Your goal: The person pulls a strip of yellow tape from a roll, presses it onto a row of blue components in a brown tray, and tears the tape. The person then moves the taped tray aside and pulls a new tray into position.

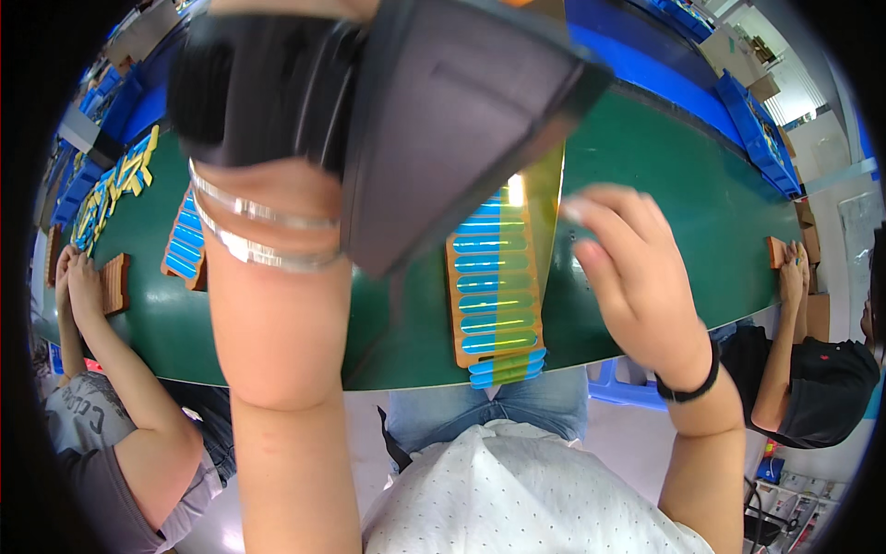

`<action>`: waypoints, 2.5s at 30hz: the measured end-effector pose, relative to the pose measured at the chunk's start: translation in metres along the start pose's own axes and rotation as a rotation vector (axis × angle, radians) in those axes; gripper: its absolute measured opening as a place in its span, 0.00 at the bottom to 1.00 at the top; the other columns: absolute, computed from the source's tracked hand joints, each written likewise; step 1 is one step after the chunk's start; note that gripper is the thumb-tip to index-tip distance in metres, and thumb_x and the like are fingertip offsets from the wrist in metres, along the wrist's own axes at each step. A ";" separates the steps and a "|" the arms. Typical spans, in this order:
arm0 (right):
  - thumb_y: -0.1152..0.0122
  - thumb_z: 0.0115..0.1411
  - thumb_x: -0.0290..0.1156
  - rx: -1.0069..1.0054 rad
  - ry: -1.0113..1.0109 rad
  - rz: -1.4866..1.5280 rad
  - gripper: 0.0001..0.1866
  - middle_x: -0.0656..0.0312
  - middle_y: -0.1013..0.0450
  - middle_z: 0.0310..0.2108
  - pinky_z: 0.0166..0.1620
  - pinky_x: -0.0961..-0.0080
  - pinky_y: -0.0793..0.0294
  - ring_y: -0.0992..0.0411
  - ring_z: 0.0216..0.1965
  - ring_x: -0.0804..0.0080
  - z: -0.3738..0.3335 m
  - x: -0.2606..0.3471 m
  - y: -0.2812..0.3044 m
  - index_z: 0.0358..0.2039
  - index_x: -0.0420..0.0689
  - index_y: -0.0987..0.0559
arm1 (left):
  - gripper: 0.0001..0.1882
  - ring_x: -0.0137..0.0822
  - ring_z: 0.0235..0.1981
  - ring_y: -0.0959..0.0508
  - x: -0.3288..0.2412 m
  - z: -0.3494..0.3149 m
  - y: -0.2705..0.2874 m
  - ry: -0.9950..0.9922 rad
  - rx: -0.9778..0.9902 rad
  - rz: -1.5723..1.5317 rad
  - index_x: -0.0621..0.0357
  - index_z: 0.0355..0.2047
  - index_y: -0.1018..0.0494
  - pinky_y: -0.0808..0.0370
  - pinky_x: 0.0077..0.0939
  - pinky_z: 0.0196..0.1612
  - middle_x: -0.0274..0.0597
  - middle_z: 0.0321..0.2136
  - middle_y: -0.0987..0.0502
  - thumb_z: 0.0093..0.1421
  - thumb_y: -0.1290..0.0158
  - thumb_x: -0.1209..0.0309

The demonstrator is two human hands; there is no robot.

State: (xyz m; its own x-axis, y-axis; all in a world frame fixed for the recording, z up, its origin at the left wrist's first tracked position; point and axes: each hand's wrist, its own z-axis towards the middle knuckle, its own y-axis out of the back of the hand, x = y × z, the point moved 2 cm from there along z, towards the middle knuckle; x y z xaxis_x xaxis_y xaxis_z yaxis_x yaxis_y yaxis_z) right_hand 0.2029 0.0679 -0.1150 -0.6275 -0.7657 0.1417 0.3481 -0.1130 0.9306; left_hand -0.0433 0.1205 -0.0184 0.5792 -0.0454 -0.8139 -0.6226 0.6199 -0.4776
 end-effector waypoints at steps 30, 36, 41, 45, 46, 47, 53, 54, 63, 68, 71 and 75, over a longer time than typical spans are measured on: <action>0.25 0.43 0.30 -0.268 -0.040 0.236 0.28 0.68 0.28 0.41 0.42 0.68 0.39 0.41 0.38 0.66 -0.085 0.071 -0.058 0.49 0.50 0.19 | 0.34 0.38 0.43 0.32 0.033 0.013 0.027 -0.045 -0.222 -0.123 0.69 0.51 0.35 0.40 0.37 0.55 0.44 0.41 0.31 0.56 0.48 0.51; 0.25 0.43 0.29 -0.264 -0.042 0.212 0.29 0.67 0.28 0.41 0.42 0.65 0.39 0.40 0.38 0.66 -0.084 0.074 -0.057 0.50 0.49 0.19 | 0.36 0.39 0.46 0.35 0.033 0.007 0.013 -0.107 -0.269 -0.013 0.70 0.53 0.38 0.41 0.38 0.56 0.45 0.44 0.34 0.56 0.48 0.51; 0.26 0.43 0.29 -0.233 -0.068 0.169 0.29 0.66 0.28 0.40 0.43 0.65 0.39 0.40 0.38 0.67 -0.082 0.078 -0.052 0.50 0.49 0.19 | 0.31 0.38 0.43 0.33 0.034 0.015 0.027 -0.090 -0.214 -0.050 0.67 0.48 0.34 0.40 0.37 0.54 0.44 0.40 0.31 0.56 0.48 0.51; 0.27 0.44 0.30 -0.189 -0.089 0.130 0.28 0.67 0.29 0.40 0.43 0.64 0.39 0.40 0.38 0.67 -0.079 0.081 -0.050 0.50 0.48 0.20 | 0.26 0.37 0.37 0.30 0.037 0.029 0.042 0.001 -0.326 -0.145 0.64 0.41 0.31 0.38 0.36 0.51 0.40 0.34 0.28 0.56 0.48 0.52; 0.28 0.45 0.31 -0.173 -0.098 0.112 0.28 0.68 0.29 0.40 0.43 0.64 0.40 0.40 0.38 0.67 -0.078 0.081 -0.048 0.50 0.48 0.20 | 0.25 0.36 0.36 0.30 0.038 0.030 0.042 -0.002 -0.355 -0.143 0.64 0.39 0.30 0.37 0.35 0.50 0.39 0.32 0.27 0.57 0.48 0.52; 0.28 0.45 0.31 -0.173 -0.099 0.112 0.28 0.68 0.29 0.40 0.43 0.64 0.40 0.40 0.38 0.67 -0.076 0.083 -0.044 0.50 0.48 0.20 | 0.25 0.36 0.36 0.30 0.038 0.030 0.044 -0.001 -0.354 -0.143 0.64 0.39 0.30 0.37 0.35 0.50 0.39 0.32 0.27 0.57 0.48 0.52; 0.31 0.50 0.34 -0.048 -0.117 0.112 0.16 0.68 0.28 0.36 0.38 0.66 0.39 0.35 0.33 0.67 -0.046 0.079 -0.023 0.41 0.47 0.18 | 0.25 0.36 0.34 0.29 0.040 0.020 0.041 0.008 -0.342 -0.099 0.62 0.41 0.27 0.37 0.34 0.49 0.37 0.32 0.26 0.59 0.50 0.50; 0.33 0.53 0.33 -0.012 -0.127 0.161 0.10 0.67 0.27 0.33 0.36 0.67 0.38 0.34 0.29 0.66 -0.041 0.074 -0.022 0.35 0.47 0.19 | 0.26 0.36 0.38 0.30 0.038 0.010 0.039 -0.021 -0.204 -0.051 0.61 0.43 0.27 0.39 0.37 0.53 0.38 0.35 0.26 0.60 0.52 0.48; 0.44 0.66 0.34 0.246 -0.392 0.463 0.13 0.57 0.26 0.17 0.25 0.71 0.30 0.28 0.18 0.67 -0.007 0.045 -0.024 0.30 0.40 0.17 | 0.34 0.42 0.64 0.49 0.044 0.011 0.016 0.077 -0.646 0.092 0.57 0.52 0.26 0.67 0.51 0.68 0.50 0.66 0.46 0.62 0.60 0.41; 0.50 0.66 0.38 0.228 -0.505 0.570 0.19 0.51 0.26 0.18 0.29 0.59 0.27 0.27 0.20 0.52 0.015 0.032 -0.033 0.22 0.41 0.19 | 0.35 0.43 0.62 0.47 0.062 0.020 -0.012 0.078 -0.916 0.289 0.57 0.54 0.27 0.63 0.52 0.67 0.52 0.67 0.47 0.64 0.62 0.41; 0.52 0.65 0.40 0.237 -0.478 0.525 0.22 0.52 0.26 0.17 0.31 0.60 0.26 0.26 0.21 0.52 0.033 0.028 -0.034 0.24 0.40 0.18 | 0.35 0.40 0.58 0.43 0.070 0.020 0.018 0.104 -0.947 0.223 0.59 0.53 0.27 0.55 0.45 0.65 0.50 0.62 0.38 0.66 0.66 0.42; 0.52 0.65 0.41 0.333 -0.494 0.538 0.22 0.58 0.29 0.13 0.29 0.69 0.29 0.28 0.19 0.67 0.055 0.013 -0.041 0.27 0.38 0.17 | 0.34 0.39 0.47 0.36 0.068 0.033 0.050 0.059 -0.743 0.246 0.62 0.48 0.25 0.49 0.32 0.61 0.44 0.52 0.27 0.68 0.70 0.45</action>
State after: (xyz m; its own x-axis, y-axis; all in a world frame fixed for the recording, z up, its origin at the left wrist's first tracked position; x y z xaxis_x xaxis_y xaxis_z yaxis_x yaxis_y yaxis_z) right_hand 0.1426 0.0976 -0.1327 -0.6954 -0.2837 0.6603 0.5136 0.4465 0.7327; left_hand -0.0178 0.1744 -0.0871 0.3632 -0.0291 -0.9313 -0.9302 -0.0685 -0.3606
